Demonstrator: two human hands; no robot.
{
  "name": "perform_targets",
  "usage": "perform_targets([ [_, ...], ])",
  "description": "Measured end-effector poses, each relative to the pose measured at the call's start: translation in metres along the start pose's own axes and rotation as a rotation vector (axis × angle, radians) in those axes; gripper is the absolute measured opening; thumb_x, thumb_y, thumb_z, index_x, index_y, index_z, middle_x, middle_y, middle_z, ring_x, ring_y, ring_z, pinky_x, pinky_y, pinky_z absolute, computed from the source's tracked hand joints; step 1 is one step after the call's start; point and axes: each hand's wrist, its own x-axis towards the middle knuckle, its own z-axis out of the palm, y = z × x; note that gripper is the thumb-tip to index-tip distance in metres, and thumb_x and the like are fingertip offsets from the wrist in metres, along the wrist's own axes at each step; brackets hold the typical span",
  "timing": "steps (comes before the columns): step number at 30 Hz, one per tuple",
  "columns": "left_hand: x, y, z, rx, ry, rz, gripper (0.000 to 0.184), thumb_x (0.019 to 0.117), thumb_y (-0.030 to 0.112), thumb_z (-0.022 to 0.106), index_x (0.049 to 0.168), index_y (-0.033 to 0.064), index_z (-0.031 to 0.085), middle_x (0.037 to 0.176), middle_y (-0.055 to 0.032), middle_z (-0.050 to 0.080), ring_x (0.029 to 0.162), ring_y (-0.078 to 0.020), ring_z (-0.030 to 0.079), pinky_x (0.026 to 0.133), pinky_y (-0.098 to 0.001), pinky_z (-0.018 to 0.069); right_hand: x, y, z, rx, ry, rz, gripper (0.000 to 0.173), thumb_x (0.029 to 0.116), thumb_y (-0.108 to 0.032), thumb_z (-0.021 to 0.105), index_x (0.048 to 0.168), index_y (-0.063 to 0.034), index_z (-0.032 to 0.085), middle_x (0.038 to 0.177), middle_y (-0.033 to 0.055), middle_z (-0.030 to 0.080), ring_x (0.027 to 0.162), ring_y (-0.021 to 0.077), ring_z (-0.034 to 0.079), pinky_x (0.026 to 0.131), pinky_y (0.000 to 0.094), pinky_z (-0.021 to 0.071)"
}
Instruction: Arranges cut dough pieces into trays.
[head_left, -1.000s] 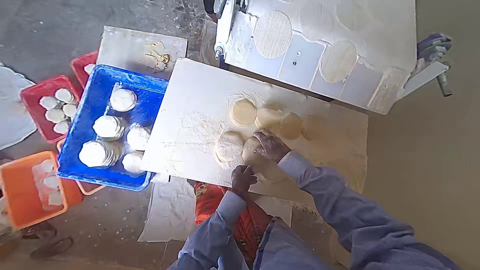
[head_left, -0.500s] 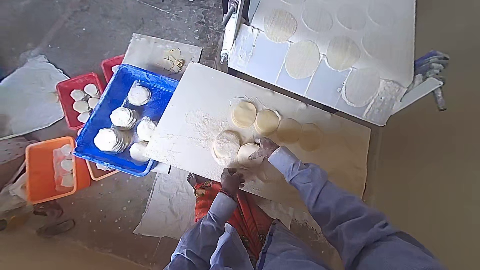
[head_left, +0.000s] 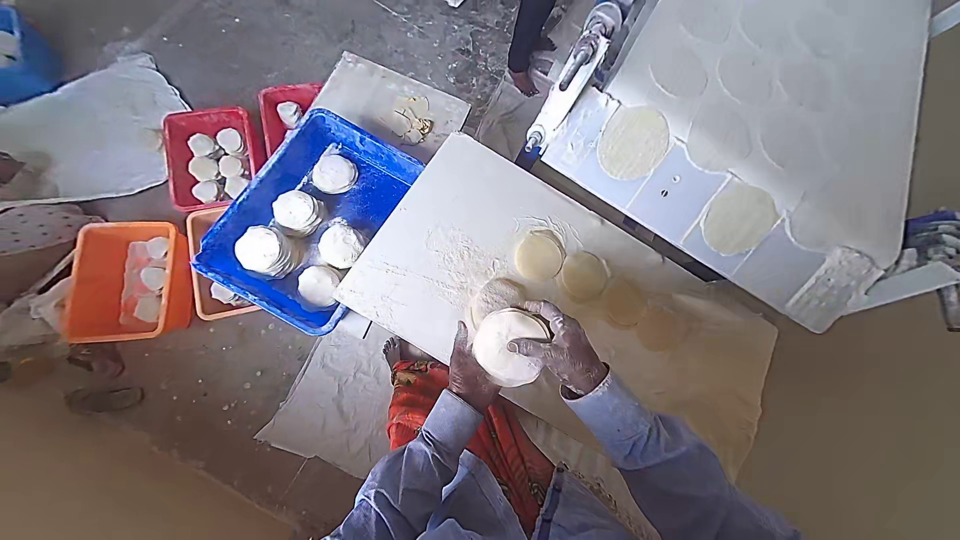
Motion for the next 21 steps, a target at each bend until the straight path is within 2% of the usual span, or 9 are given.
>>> perform_targets([
  [2, -0.002, 0.017, 0.013, 0.087, 0.041, 0.006, 0.063, 0.1084, 0.053, 0.023, 0.136, 0.0054, 0.052, 0.116, -0.016, 0.067, 0.106, -0.0268, 0.067, 0.09, -0.0466, 0.0567, 0.009, -0.001, 0.006, -0.074, -0.006, -0.01, 0.063, 0.081, -0.016, 0.083, 0.138, -0.0048, 0.059, 0.124, 0.0162, 0.07, 0.112, 0.0206, 0.068, 0.099, 0.0384, 0.0549],
  [4, -0.002, 0.037, 0.016, 0.282, 0.042, 0.077, 0.036, 0.1098, 0.025, 0.037, 0.131, 0.0011, 0.053, 0.107, -0.0134, 0.07, 0.096, -0.0216, 0.07, 0.085, -0.0407, 0.0599, 0.018, -0.007, 0.012, -0.213, -0.045, -0.111, 0.068, 0.0868, -0.032, 0.079, 0.143, -0.0018, 0.054, 0.125, 0.0191, 0.069, 0.114, 0.0257, 0.068, 0.101, 0.0438, 0.0538],
  [6, 0.001, 0.066, 0.019, 0.392, 0.034, 0.141, 0.032, 0.1023, 0.006, 0.053, 0.133, -0.0037, 0.053, 0.101, -0.0133, 0.072, 0.087, -0.0201, 0.073, 0.08, -0.0384, 0.0623, 0.034, -0.015, 0.023, -0.271, -0.008, -0.237, 0.073, 0.0902, -0.055, 0.069, 0.141, -0.0034, 0.057, 0.121, 0.0138, 0.072, 0.107, 0.0198, 0.072, 0.091, 0.0406, 0.0591],
  [7, 0.001, 0.083, 0.023, 0.413, 0.02, 0.159, 0.034, 0.1007, 0.003, 0.055, 0.133, -0.0043, 0.052, 0.1, -0.0134, 0.072, 0.086, -0.0202, 0.073, 0.08, -0.0382, 0.0625, 0.046, -0.021, 0.03, -0.219, 0.021, -0.251, 0.069, 0.0932, -0.055, 0.065, 0.139, -0.0027, 0.059, 0.122, 0.0135, 0.072, 0.107, 0.0192, 0.072, 0.089, 0.0396, 0.0602],
  [10, 0.011, 0.143, 0.039, 0.43, -0.032, 0.179, 0.033, 0.1013, 0.003, 0.053, 0.134, -0.0041, 0.051, 0.103, -0.0145, 0.071, 0.088, -0.0213, 0.072, 0.083, -0.0396, 0.0619, 0.099, -0.057, 0.054, 0.178, -0.07, 0.074, 0.06, 0.1068, -0.048, 0.031, 0.138, -0.0045, 0.058, 0.124, 0.0098, 0.07, 0.107, 0.0172, 0.071, 0.084, 0.0349, 0.0603],
  [12, 0.028, 0.186, 0.049, 0.449, -0.026, 0.19, 0.032, 0.1028, 0.005, 0.052, 0.134, -0.004, 0.052, 0.103, -0.0143, 0.071, 0.089, -0.0209, 0.072, 0.084, -0.0392, 0.0613, 0.144, -0.087, 0.082, 0.603, -0.154, 0.333, 0.082, 0.107, -0.062, 0.01, 0.121, -0.0026, 0.065, 0.103, 0.0146, 0.074, 0.091, 0.0234, 0.074, 0.074, 0.0401, 0.0625],
  [15, 0.068, 0.252, 0.05, 0.61, 0.072, 0.283, 0.033, 0.1058, 0.012, 0.052, 0.135, -0.0036, 0.053, 0.108, -0.0151, 0.069, 0.093, -0.0196, 0.07, 0.086, -0.0377, 0.0591, 0.215, -0.115, 0.134, 0.867, -0.248, 0.522, 0.083, 0.1024, -0.071, 0.025, 0.113, -0.001, 0.067, 0.096, 0.0182, 0.073, 0.087, 0.0288, 0.073, 0.073, 0.0462, 0.062],
  [18, 0.122, 0.319, 0.033, 0.93, 0.211, 0.371, 0.039, 0.109, 0.025, 0.049, 0.134, -0.0038, 0.052, 0.115, -0.0211, 0.064, 0.101, -0.0249, 0.065, 0.09, -0.0424, 0.0549, 0.288, -0.122, 0.185, 0.708, -0.261, 0.504, 0.032, 0.106, -0.03, 0.055, 0.124, -0.0042, 0.062, 0.105, 0.0133, 0.07, 0.092, 0.0239, 0.071, 0.078, 0.0421, 0.0612],
  [21, 0.179, 0.381, 0.014, 1.109, 0.307, 0.355, 0.055, 0.1079, 0.04, 0.049, 0.139, -0.0054, 0.051, 0.134, -0.0294, 0.057, 0.123, -0.0388, 0.057, 0.104, -0.056, 0.0462, 0.359, -0.117, 0.236, 0.594, -0.192, 0.499, 0.035, 0.1002, -0.019, 0.065, 0.132, -0.0054, 0.059, 0.112, 0.0168, 0.067, 0.094, 0.0268, 0.068, 0.079, 0.0456, 0.0594],
])
